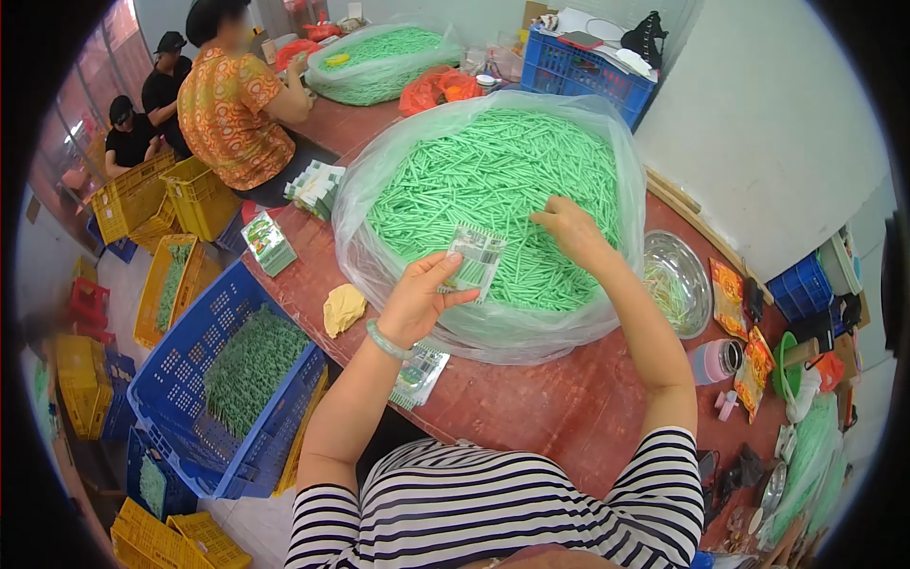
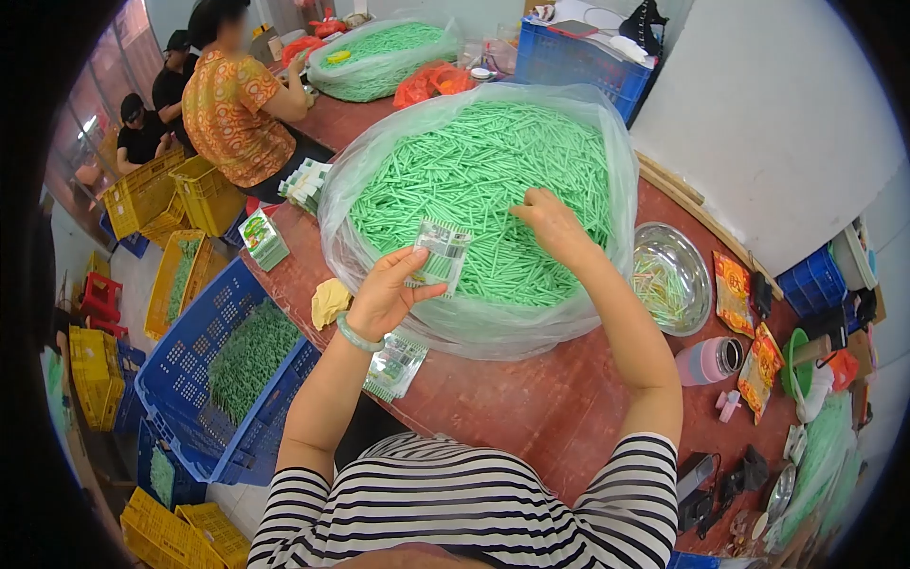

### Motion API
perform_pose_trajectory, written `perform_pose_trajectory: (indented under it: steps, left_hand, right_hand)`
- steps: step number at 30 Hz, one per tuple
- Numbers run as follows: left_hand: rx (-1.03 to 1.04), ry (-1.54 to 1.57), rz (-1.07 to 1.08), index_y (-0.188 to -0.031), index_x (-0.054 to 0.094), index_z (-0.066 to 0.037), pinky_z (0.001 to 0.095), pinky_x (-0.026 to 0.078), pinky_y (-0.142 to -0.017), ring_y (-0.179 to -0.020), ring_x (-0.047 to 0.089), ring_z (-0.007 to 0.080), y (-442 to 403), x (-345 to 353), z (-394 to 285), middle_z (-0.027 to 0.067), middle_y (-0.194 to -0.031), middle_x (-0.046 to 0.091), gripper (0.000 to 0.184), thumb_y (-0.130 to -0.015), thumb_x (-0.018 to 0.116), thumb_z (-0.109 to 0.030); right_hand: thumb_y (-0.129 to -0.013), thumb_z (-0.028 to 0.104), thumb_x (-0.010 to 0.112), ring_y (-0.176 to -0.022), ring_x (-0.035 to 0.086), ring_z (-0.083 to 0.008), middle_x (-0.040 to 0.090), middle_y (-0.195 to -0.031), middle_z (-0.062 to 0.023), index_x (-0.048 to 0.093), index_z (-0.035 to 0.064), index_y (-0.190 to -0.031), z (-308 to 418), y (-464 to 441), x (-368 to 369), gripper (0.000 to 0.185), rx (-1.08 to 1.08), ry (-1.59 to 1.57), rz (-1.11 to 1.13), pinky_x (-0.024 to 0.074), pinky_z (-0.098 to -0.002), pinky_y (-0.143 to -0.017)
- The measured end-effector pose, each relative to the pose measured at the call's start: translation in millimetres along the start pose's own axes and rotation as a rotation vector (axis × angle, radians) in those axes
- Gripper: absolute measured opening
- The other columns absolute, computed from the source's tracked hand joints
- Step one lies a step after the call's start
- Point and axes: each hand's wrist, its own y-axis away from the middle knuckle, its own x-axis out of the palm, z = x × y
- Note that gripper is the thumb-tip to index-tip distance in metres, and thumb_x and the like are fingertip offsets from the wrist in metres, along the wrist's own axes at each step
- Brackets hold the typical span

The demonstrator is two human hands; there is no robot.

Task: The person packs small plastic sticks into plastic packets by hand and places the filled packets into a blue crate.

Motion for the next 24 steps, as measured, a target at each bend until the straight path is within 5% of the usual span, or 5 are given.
perform_pose_trajectory:
  steps: [13,19,24]
  left_hand:
    - [-0.019,0.012,0.037,-0.114,0.063,-0.002,0.0361,0.057,-0.085,-0.102,0.061,0.0141,1,0,-1,0.0041,-0.115,0.063,0.024,-0.098,0.055,-0.017]
    - [-0.004,-0.109,-0.007,-0.114,0.065,-0.004,0.0331,0.057,-0.083,-0.1,0.062,0.0119,3,-1,0,0.0019,-0.11,0.066,0.023,-0.096,0.059,-0.016]
    - [0.016,-0.167,-0.03,-0.112,0.067,-0.004,0.0302,0.058,-0.078,-0.096,0.062,0.0099,2,2,3,0.0003,-0.106,0.067,0.022,-0.094,0.061,-0.016]
  right_hand:
    - [-0.072,-0.001,0.059,-0.09,0.055,-0.0256,0.055,-0.087,-0.0077,0.062,0.0025,-0.079,2,-2,-6,0.009,-0.136,0.14,-0.053,0.0515,-0.0358,-0.073]
    - [-0.082,0.002,0.06,-0.082,0.058,-0.0297,0.057,-0.082,-0.0121,0.065,0.0001,-0.088,1,-2,-11,0.008,-0.034,-0.14,-0.1,0.0486,-0.0385,-0.074]
    - [-0.088,0.004,0.061,-0.077,0.057,-0.0236,0.057,-0.082,-0.0089,0.066,0.0004,-0.104,29,-7,-47,0.018,0.124,-0.388,0.048,0.0466,-0.0325,-0.071]
